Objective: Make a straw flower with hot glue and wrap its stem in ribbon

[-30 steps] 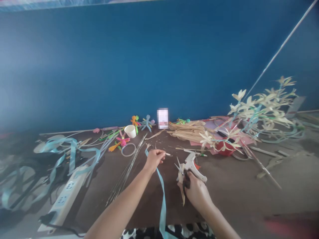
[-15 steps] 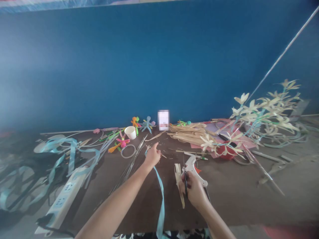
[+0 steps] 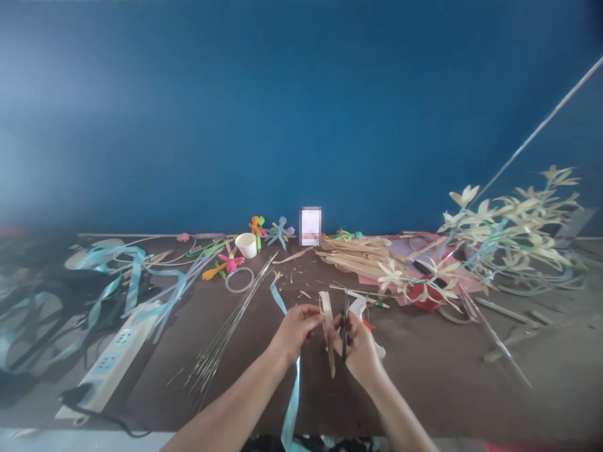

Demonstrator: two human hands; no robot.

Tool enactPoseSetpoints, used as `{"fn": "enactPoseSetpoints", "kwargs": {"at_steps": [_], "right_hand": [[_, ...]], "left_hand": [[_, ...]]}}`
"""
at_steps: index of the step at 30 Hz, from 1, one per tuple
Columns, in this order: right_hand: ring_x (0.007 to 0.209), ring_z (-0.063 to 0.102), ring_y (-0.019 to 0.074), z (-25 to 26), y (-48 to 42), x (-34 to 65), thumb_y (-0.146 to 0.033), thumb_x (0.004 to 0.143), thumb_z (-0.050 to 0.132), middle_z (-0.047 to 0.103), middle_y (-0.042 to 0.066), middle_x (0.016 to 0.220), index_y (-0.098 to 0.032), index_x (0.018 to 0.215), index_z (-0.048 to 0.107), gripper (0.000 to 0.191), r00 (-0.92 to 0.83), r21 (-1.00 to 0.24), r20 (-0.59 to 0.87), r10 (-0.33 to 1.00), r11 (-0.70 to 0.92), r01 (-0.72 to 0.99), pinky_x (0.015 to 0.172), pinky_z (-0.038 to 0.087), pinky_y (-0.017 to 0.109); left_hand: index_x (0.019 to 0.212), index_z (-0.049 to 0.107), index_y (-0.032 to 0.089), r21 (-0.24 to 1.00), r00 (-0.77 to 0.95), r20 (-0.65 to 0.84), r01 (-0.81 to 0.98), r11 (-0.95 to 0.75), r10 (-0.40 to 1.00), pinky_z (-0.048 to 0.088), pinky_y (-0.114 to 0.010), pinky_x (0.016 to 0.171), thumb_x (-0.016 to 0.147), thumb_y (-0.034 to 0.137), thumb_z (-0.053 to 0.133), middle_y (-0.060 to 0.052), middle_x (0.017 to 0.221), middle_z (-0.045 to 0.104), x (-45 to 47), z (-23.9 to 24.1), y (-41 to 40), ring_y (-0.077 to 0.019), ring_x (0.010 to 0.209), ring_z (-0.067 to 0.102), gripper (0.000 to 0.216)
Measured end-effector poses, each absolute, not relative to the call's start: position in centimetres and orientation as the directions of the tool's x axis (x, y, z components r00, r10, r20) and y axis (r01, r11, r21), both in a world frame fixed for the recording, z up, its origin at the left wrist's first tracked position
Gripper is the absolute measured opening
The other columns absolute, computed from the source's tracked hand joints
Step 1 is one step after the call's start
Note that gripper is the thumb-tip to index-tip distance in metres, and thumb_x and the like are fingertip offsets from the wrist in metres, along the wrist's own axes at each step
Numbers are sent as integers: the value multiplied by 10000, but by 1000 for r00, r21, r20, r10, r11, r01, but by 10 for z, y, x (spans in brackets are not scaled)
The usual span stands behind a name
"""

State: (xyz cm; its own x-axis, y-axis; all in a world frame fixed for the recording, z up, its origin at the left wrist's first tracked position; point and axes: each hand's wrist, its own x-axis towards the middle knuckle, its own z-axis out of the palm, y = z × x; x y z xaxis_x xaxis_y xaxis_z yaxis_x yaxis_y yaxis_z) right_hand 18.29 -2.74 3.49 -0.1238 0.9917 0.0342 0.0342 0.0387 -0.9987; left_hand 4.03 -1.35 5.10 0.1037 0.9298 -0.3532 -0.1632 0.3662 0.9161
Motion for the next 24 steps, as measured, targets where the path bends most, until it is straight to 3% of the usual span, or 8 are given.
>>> {"fn": "enactPoseSetpoints", "kwargs": {"at_steps": [5,10,14,17,19,22,24], "right_hand": [[534,468,100,39,-29,184,-217,647,627,471,-44,608,-182,741,478,179,-79,-999,30,996,33,38,497,385,197],[509,424,71,46,-21,186,-248,654,635,508,-17,713,-176,868,484,272,-12,-995,-34,999,-35,-96,439,337,172],[455,382,49,51,-12,189,-273,651,650,507,-21,713,-179,875,482,296,-96,-994,-39,995,-49,-101,396,300,162],[421,360,42,52,-9,189,-295,639,661,469,-47,628,-172,824,490,280,-139,-995,-34,990,-46,-84,381,289,163],[404,349,42,50,-9,187,-306,638,658,437,-63,581,-173,808,484,277,-90,-992,-37,995,-47,-121,375,286,167],[380,322,42,47,-10,182,-316,650,647,371,-88,530,-187,811,461,277,43,-964,-69,997,-55,-258,360,268,168],[379,309,40,47,-12,177,-308,656,645,340,-96,526,-196,821,453,277,113,-937,-85,990,-41,-348,361,260,164]], "left_hand": [[713,586,134,936,63,-317,-144,322,946,198,-171,360,646,313,600,66,447,404,37,49,-22,-47,378,327,192],[682,602,144,960,48,-266,-74,269,963,199,-184,381,662,271,552,67,423,383,34,52,-31,-56,384,308,138],[657,618,156,975,58,-214,75,209,975,284,-194,449,651,229,535,31,506,515,29,59,-32,-88,463,423,110],[805,623,166,977,47,-128,178,118,991,354,-213,545,648,209,551,5,611,584,21,66,-31,-121,563,501,178],[893,605,176,971,-48,-29,235,39,998,376,-225,589,657,210,560,-10,668,597,17,73,-32,-137,616,523,242],[845,614,185,956,-204,106,290,-43,973,386,-228,594,685,252,558,-33,728,602,17,82,-41,-150,657,529,183],[745,634,178,966,-117,55,259,-23,992,378,-223,548,694,291,562,-30,649,598,25,84,-49,-142,594,515,144]]}}
